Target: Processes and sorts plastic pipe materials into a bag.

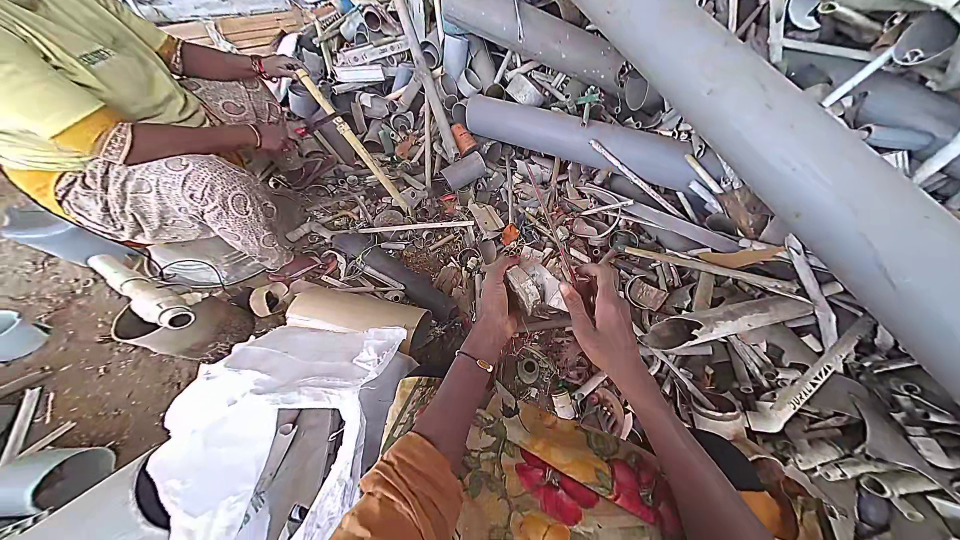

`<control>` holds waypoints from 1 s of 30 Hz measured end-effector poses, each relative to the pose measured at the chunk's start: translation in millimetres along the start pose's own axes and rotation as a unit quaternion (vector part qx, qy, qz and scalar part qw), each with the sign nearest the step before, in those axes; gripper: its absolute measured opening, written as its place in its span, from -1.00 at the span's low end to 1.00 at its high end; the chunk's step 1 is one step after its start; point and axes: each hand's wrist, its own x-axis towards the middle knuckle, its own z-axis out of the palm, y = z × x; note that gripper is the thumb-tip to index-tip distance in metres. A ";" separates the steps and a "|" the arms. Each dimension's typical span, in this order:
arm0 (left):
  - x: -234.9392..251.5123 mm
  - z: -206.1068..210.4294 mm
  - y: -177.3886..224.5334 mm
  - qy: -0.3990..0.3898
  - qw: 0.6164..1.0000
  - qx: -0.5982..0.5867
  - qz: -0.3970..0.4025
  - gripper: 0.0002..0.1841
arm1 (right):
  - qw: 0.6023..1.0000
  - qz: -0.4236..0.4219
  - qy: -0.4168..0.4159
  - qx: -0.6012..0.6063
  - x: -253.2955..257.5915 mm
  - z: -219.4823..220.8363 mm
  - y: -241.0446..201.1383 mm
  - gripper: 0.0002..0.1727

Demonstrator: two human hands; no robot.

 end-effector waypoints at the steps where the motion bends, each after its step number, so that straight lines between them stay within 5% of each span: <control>1: 2.5 -1.2 3.4 0.034 0.999 -0.009 0.023 -0.74 | 0.996 -0.059 0.037 -0.054 -0.4 4.9 2.9 -0.53; 4: 2.3 -4.3 17.4 0.073 0.992 -0.050 0.087 -0.72 | 0.986 -0.138 0.061 -0.072 -7.8 20.5 -9.4 -0.55; 11: 8.1 -18.4 28.3 0.149 0.978 -0.068 0.128 -0.64 | 0.987 -0.158 0.014 0.030 -17.7 30.9 -18.3 -0.39; 15: -0.4 -13.7 28.1 0.121 0.979 -0.139 0.084 -0.70 | 0.996 -0.055 -0.066 0.034 -24.9 46.4 -15.3 -0.42; 21: -20.8 -11.6 25.5 -0.006 0.989 -0.120 -0.084 -0.56 | 0.998 -0.023 -0.031 -0.046 -21.3 52.7 -12.4 -0.38; 25: -16.2 -12.7 23.6 -0.059 0.993 -0.072 -0.076 -0.51 | 0.999 -0.007 -0.036 -0.013 -9.3 48.7 1.8 -0.38; 30: -8.7 -5.8 12.8 0.007 0.992 -0.127 0.008 -0.70 | 0.999 0.030 -0.041 -0.017 -1.2 47.3 -7.4 -0.51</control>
